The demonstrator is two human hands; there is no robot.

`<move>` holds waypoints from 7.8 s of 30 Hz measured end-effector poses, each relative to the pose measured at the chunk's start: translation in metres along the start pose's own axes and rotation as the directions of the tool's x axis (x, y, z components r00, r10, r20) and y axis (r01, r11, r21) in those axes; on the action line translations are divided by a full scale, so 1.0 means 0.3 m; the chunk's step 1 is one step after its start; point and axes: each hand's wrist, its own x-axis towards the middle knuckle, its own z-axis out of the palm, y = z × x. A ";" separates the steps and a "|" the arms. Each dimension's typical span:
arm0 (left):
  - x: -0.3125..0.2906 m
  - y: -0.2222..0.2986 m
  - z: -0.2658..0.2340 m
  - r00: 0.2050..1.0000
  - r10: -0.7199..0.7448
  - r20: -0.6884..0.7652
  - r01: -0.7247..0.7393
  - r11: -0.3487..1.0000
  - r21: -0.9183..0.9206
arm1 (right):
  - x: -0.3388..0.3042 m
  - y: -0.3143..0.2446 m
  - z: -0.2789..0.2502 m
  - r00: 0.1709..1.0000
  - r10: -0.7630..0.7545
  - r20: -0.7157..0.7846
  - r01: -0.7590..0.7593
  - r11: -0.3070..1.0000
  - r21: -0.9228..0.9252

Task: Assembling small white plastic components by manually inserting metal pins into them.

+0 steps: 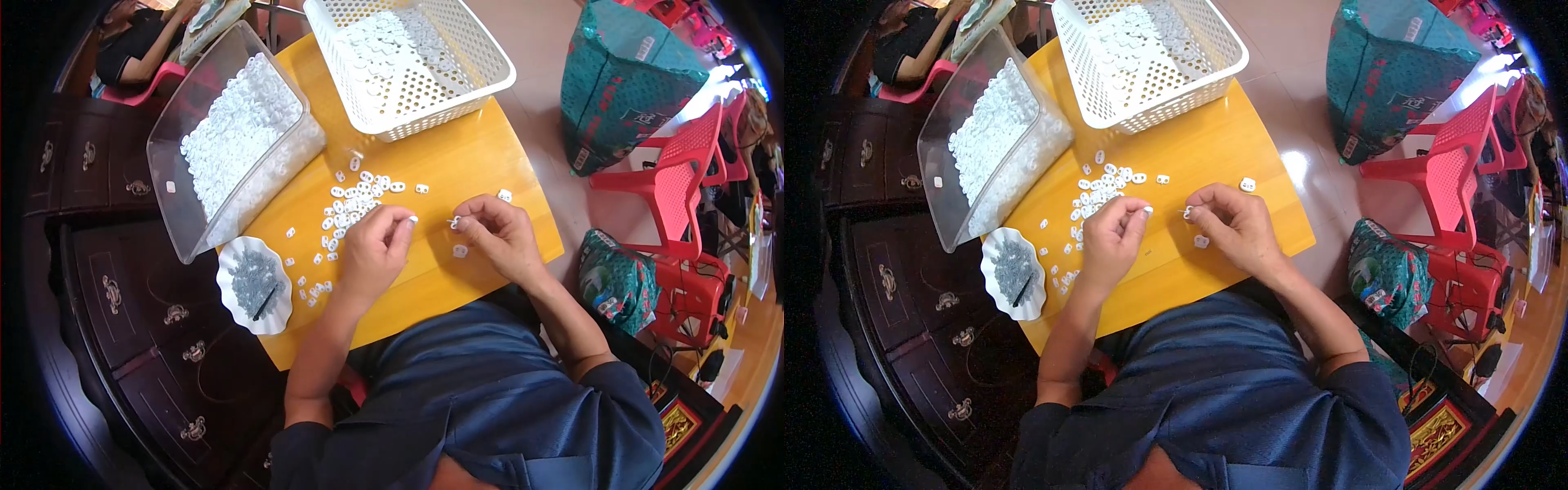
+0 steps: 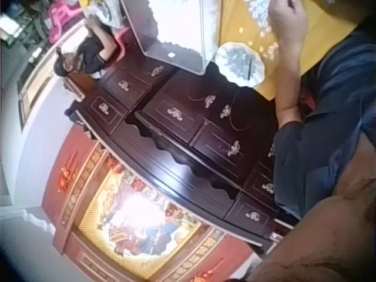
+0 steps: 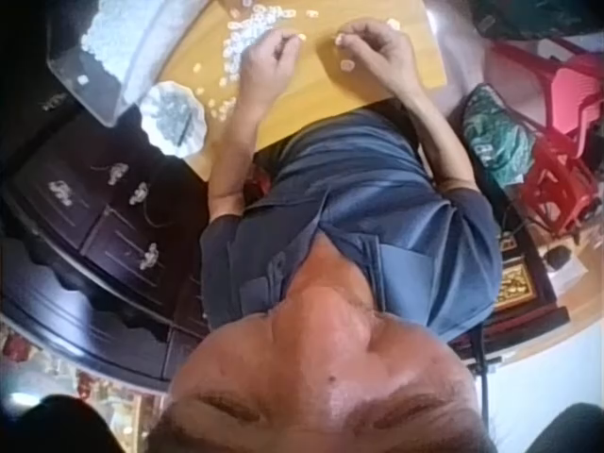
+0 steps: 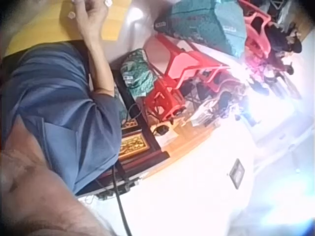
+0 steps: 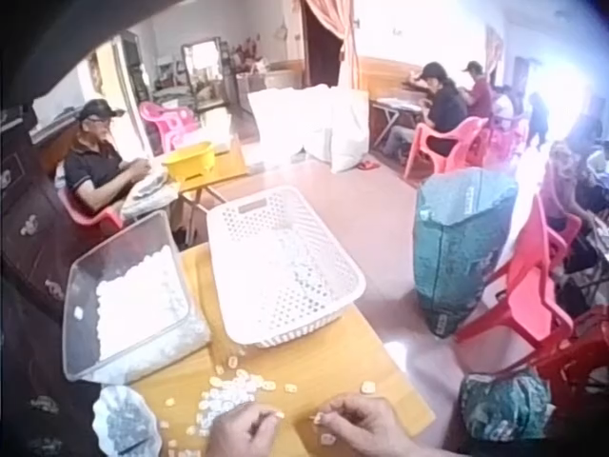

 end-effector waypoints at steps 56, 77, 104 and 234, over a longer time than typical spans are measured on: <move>-0.057 -0.023 -0.038 0.988 0.139 0.063 -0.119 0.961 -0.250 | 0.010 0.011 0.099 0.973 0.093 0.211 -0.101 0.994 0.031; -0.059 0.074 -0.029 0.925 0.378 -0.032 -0.351 0.885 0.305 | 0.014 0.005 0.125 0.960 0.169 0.222 -0.218 0.951 0.220; -0.014 0.059 0.046 0.914 0.403 -0.049 -0.373 0.881 0.291 | 0.020 0.059 0.074 0.955 0.247 0.164 -0.288 0.902 0.321; -1.983 0.336 0.360 0.887 0.095 -0.453 -0.124 0.992 -0.035 | -1.641 0.453 0.365 0.769 0.154 0.621 -0.308 0.940 0.148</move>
